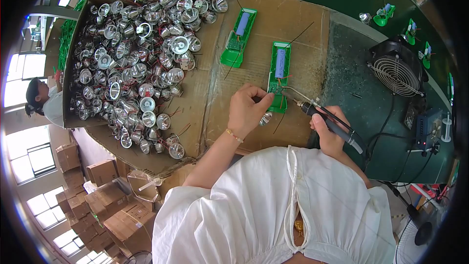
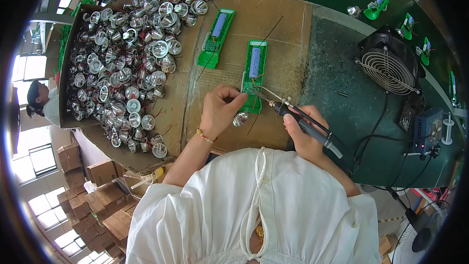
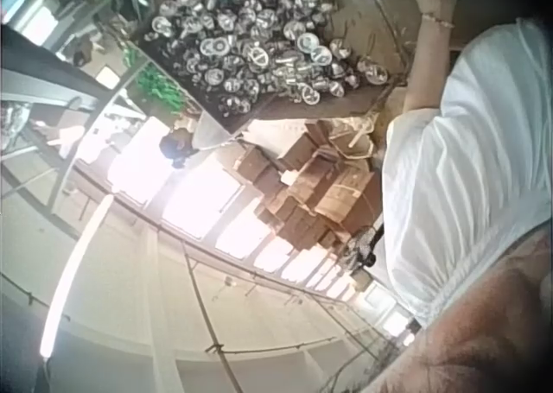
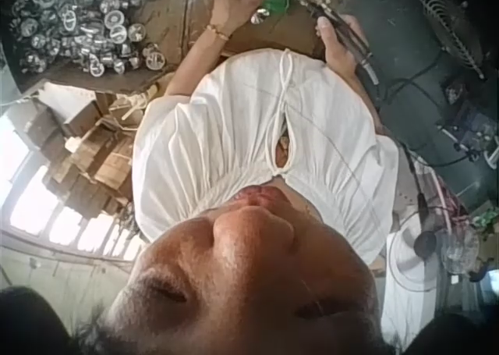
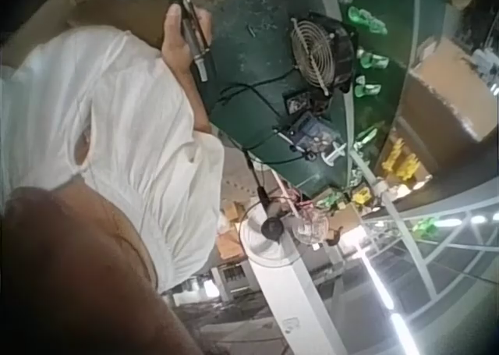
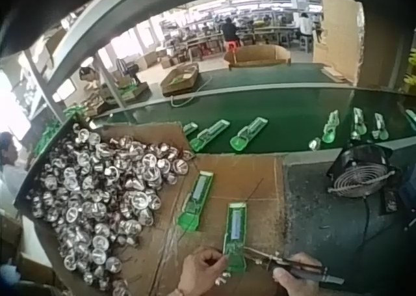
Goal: Soldering wires onto small circuit boards for lighting components.
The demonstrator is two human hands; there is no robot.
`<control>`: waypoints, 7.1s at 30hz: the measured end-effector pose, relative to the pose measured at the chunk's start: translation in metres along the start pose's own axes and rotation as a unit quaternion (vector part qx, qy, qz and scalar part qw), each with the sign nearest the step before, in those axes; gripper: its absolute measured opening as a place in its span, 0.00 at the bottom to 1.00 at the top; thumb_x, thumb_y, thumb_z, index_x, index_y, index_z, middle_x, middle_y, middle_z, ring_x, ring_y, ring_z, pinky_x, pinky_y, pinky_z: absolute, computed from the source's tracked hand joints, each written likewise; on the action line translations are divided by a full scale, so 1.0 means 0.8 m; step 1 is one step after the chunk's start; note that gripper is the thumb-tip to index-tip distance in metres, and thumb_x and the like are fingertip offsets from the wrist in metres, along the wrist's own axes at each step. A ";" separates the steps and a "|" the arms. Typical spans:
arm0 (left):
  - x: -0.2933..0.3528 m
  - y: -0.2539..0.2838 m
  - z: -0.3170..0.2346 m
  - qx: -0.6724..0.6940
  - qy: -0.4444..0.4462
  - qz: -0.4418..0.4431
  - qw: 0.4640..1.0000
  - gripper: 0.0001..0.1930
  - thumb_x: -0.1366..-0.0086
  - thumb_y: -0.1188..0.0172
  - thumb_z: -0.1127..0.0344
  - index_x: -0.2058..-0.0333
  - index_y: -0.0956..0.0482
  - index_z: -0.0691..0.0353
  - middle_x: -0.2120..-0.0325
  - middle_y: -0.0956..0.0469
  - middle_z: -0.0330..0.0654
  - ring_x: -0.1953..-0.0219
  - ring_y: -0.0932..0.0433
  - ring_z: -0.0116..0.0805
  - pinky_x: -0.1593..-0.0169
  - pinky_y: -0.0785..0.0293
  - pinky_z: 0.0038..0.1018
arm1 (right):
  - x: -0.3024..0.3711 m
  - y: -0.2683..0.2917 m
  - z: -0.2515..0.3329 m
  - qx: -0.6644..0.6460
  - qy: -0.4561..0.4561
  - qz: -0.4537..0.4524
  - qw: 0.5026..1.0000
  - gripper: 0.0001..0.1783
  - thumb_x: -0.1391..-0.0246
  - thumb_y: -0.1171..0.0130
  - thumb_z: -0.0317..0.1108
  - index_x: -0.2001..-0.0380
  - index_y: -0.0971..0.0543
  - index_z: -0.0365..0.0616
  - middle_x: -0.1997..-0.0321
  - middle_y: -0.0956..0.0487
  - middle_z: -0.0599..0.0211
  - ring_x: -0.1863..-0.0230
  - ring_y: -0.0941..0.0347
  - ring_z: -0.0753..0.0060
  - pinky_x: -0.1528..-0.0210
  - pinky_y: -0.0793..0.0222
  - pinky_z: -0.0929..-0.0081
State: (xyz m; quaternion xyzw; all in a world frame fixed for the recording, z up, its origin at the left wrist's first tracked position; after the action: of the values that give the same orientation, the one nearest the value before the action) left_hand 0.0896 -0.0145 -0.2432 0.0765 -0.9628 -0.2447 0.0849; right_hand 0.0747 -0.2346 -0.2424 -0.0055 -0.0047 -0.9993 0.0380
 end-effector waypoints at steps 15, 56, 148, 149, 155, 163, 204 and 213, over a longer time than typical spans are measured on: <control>-0.011 -0.003 0.005 0.004 -0.003 0.058 0.998 0.09 0.51 0.37 0.66 0.81 0.23 0.67 0.79 0.29 0.42 0.78 0.30 0.31 0.72 0.34 0.25 | -0.004 -0.006 -0.008 -0.061 -0.062 -0.013 0.996 0.09 0.51 0.40 0.30 0.69 0.27 0.36 0.77 0.24 0.67 0.77 0.30 0.83 0.73 0.33 0.83; -0.013 -0.004 0.010 0.018 0.036 0.088 0.995 0.11 0.51 0.36 0.65 0.80 0.22 0.69 0.78 0.28 0.43 0.77 0.29 0.30 0.72 0.34 0.25 | 0.009 0.013 -0.002 -0.041 -0.006 -0.042 0.998 0.10 0.52 0.40 0.28 0.68 0.27 0.35 0.77 0.24 0.64 0.77 0.28 0.80 0.73 0.31 0.83; 0.005 -0.003 0.001 -0.001 -0.020 0.025 0.999 0.07 0.50 0.36 0.67 0.78 0.21 0.65 0.77 0.27 0.42 0.78 0.28 0.31 0.72 0.32 0.25 | 0.011 0.026 0.000 -0.026 0.033 -0.055 0.998 0.10 0.52 0.40 0.26 0.67 0.28 0.33 0.76 0.25 0.63 0.77 0.28 0.78 0.73 0.31 0.82; 0.006 -0.002 0.002 0.002 -0.023 0.021 1.000 0.07 0.50 0.36 0.67 0.78 0.21 0.66 0.77 0.27 0.42 0.78 0.28 0.31 0.72 0.32 0.25 | 0.011 0.026 -0.002 -0.027 0.034 -0.054 0.998 0.10 0.52 0.40 0.26 0.67 0.28 0.33 0.76 0.25 0.63 0.77 0.28 0.78 0.73 0.31 0.82; 0.005 -0.003 0.000 -0.002 -0.013 0.032 0.999 0.08 0.51 0.36 0.67 0.78 0.21 0.66 0.77 0.27 0.42 0.77 0.28 0.31 0.72 0.32 0.25 | 0.016 0.036 -0.004 -0.032 0.021 -0.067 0.997 0.10 0.52 0.41 0.26 0.67 0.28 0.33 0.75 0.25 0.62 0.77 0.29 0.78 0.73 0.31 0.82; 0.003 -0.002 -0.001 -0.009 -0.009 0.031 0.999 0.08 0.51 0.35 0.67 0.78 0.21 0.66 0.77 0.27 0.42 0.76 0.28 0.30 0.71 0.32 0.24 | 0.015 0.045 -0.006 -0.040 0.007 -0.081 0.996 0.09 0.51 0.42 0.27 0.67 0.28 0.34 0.76 0.25 0.63 0.77 0.29 0.78 0.72 0.32 0.81; -0.007 -0.007 0.001 -0.130 0.041 0.088 0.987 0.10 0.50 0.40 0.65 0.82 0.25 0.66 0.91 0.31 0.42 0.87 0.31 0.24 0.80 0.36 0.25 | 0.026 0.114 -0.012 0.094 0.084 -0.109 0.986 0.09 0.52 0.43 0.27 0.68 0.29 0.35 0.77 0.25 0.61 0.78 0.28 0.75 0.74 0.32 0.79; -0.216 -0.170 -0.174 -0.267 -0.238 0.091 0.929 0.09 0.52 0.44 0.63 0.80 0.22 0.63 0.87 0.27 0.48 0.82 0.24 0.39 0.73 0.29 0.32 | 0.021 0.115 -0.020 0.043 0.046 -0.140 0.988 0.09 0.55 0.38 0.28 0.70 0.26 0.38 0.76 0.24 0.63 0.77 0.30 0.79 0.73 0.34 0.80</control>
State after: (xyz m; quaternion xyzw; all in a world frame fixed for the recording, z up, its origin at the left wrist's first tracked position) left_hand 0.3005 -0.1638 -0.2102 -0.0976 -0.8566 -0.4952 -0.1075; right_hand 0.0645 -0.3276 -0.2577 0.0431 -0.0470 -0.9928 -0.1017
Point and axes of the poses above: each hand's wrist, its own x-axis away from the middle knuckle, its own y-axis out of the back of the hand, z = x × y, the point moved 6 cm from there along -x, towards the middle knuckle
